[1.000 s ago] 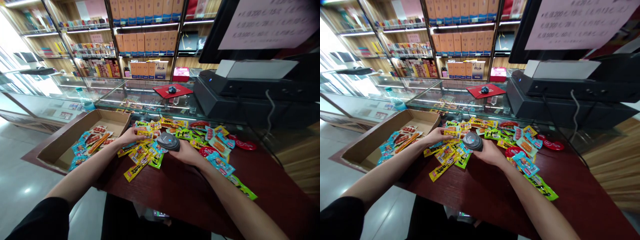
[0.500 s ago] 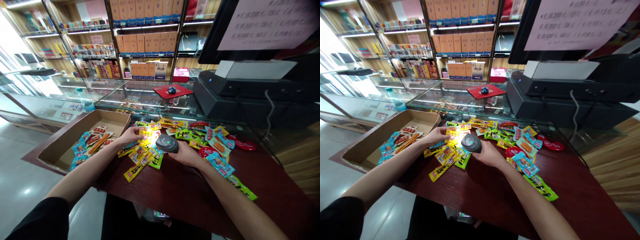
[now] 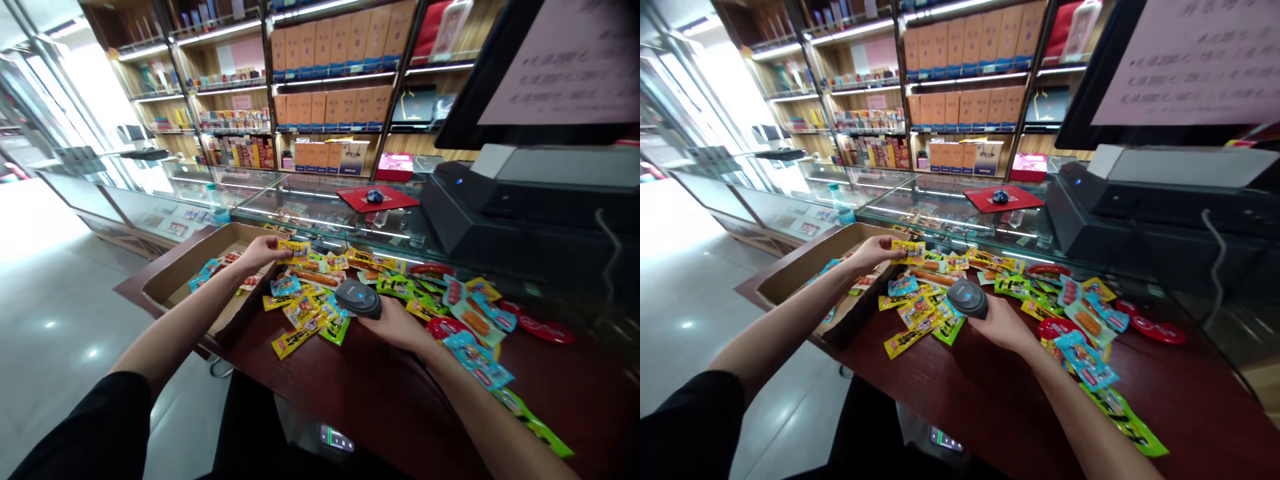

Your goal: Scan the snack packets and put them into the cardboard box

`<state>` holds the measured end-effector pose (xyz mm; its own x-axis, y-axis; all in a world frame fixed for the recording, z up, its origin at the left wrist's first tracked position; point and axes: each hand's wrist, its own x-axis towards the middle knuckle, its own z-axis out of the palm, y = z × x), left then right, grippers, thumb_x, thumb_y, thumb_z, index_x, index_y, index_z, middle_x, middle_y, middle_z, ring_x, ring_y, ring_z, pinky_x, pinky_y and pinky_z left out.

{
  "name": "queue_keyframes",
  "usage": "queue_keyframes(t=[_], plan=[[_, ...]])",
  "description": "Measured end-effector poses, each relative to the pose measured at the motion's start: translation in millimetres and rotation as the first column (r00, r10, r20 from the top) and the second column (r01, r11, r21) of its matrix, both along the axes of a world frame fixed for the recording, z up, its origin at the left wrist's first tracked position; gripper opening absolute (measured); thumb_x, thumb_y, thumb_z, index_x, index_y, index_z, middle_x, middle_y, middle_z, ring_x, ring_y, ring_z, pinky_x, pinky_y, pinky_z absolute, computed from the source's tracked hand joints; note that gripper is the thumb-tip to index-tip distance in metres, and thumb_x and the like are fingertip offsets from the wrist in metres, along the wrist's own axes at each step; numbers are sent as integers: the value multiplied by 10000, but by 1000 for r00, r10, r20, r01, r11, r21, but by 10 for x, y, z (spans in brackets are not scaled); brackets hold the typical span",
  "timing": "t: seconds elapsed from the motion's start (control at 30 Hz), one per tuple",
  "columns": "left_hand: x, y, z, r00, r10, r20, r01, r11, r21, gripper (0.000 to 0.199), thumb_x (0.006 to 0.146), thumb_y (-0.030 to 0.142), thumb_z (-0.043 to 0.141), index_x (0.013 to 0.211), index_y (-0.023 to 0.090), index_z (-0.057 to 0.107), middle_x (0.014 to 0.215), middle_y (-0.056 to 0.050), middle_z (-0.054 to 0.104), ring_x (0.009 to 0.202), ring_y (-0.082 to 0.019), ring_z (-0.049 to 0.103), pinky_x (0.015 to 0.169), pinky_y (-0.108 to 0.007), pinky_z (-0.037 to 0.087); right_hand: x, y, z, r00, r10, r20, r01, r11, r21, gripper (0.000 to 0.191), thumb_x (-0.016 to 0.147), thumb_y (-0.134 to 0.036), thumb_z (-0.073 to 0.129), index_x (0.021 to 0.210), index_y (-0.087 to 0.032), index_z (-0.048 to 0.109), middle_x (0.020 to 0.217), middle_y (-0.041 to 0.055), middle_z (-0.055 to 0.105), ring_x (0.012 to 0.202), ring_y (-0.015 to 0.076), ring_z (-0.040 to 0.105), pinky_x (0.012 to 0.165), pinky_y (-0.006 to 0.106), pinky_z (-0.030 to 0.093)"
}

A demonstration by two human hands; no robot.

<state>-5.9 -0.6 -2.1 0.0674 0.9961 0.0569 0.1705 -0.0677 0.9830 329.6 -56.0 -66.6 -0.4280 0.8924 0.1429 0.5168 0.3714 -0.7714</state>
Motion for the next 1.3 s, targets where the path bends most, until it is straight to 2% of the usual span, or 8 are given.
queue_keyframes(t=[0.17, 0.33, 0.47, 0.7, 0.87, 0.97, 1.03, 1.3], plan=[[-746, -343, 345, 963, 266, -49, -263, 963, 58, 472, 543, 408, 857, 892, 135, 693, 762, -59, 714, 642, -154, 642, 584, -258, 482, -45, -4, -28, 997, 22, 74, -25, 999, 32, 351, 735, -267, 644, 1073, -173, 672, 1040, 63, 741, 958, 276, 692, 834, 343, 540], [-1056, -552, 402, 901, 431, -50, -421, 896, 139, 487, 521, 436, 859, 871, 133, 707, 709, -34, 681, 576, -110, 591, 550, -230, 454, -83, -35, -16, 991, 19, 130, -23, 999, 31, 344, 725, -258, 637, 1056, -171, 675, 1028, 62, 744, 937, 273, 696, 822, 342, 537], [-815, -462, 278, 934, 339, -115, -329, 939, 99, 498, 525, 462, 850, 870, 135, 701, 725, -42, 683, 600, -121, 599, 561, -238, 467, -67, -53, 36, 994, 21, 108, -24, 999, 28, 330, 733, -275, 636, 1043, -166, 672, 1017, 63, 744, 946, 274, 693, 812, 333, 537], [112, 12, -155, 957, 26, -287, 0, 996, 91, 447, 615, 478, 788, 899, 143, 702, 845, -79, 723, 755, -179, 663, 681, -278, 510, 34, 11, 39, 999, -43, -12, 43, 999, -2, 384, 733, -273, 662, 1102, -170, 669, 1068, 67, 734, 1002, 275, 680, 867, 353, 527], [607, 307, -484, 727, 17, -686, 200, 951, 235, 394, 690, 409, 720, 1002, 168, 723, 1002, -96, 695, 926, -244, 646, 864, -349, 495, 92, 57, 28, 996, -90, 1, 90, 996, 3, 359, 727, -259, 656, 1076, -179, 685, 1041, 49, 739, 969, 265, 684, 832, 333, 529], [723, 377, -611, 550, 63, -833, 291, 921, 261, 501, 708, 370, 700, 1159, 153, 670, 1162, -145, 635, 1070, -293, 590, 976, -391, 435, 101, 60, 52, 992, -115, 47, 114, 993, 9, 336, 717, -256, 652, 1042, -184, 697, 987, 38, 746, 922, 253, 689, 781, 307, 529], [733, 390, -673, 511, 34, -859, 308, 926, 219, 500, 758, 389, 653, 1199, 153, 644, 1176, -154, 629, 1079, -292, 584, 972, -383, 432, 101, 55, 72, 989, -133, 60, 134, 991, 2, 344, 708, -268, 663, 1041, -188, 697, 979, 36, 746, 901, 246, 691, 761, 297, 528], [615, 320, -677, 633, -92, -769, 368, 910, 194, 335, 748, 270, 630, 1066, 225, 722, 1061, -101, 697, 974, -276, 630, 881, -334, 443, 101, 68, 12, 989, -127, 70, 129, 991, -23, 324, 723, -297, 674, 1031, -197, 681, 1018, 47, 740, 932, 244, 691, 768, 301, 533]])
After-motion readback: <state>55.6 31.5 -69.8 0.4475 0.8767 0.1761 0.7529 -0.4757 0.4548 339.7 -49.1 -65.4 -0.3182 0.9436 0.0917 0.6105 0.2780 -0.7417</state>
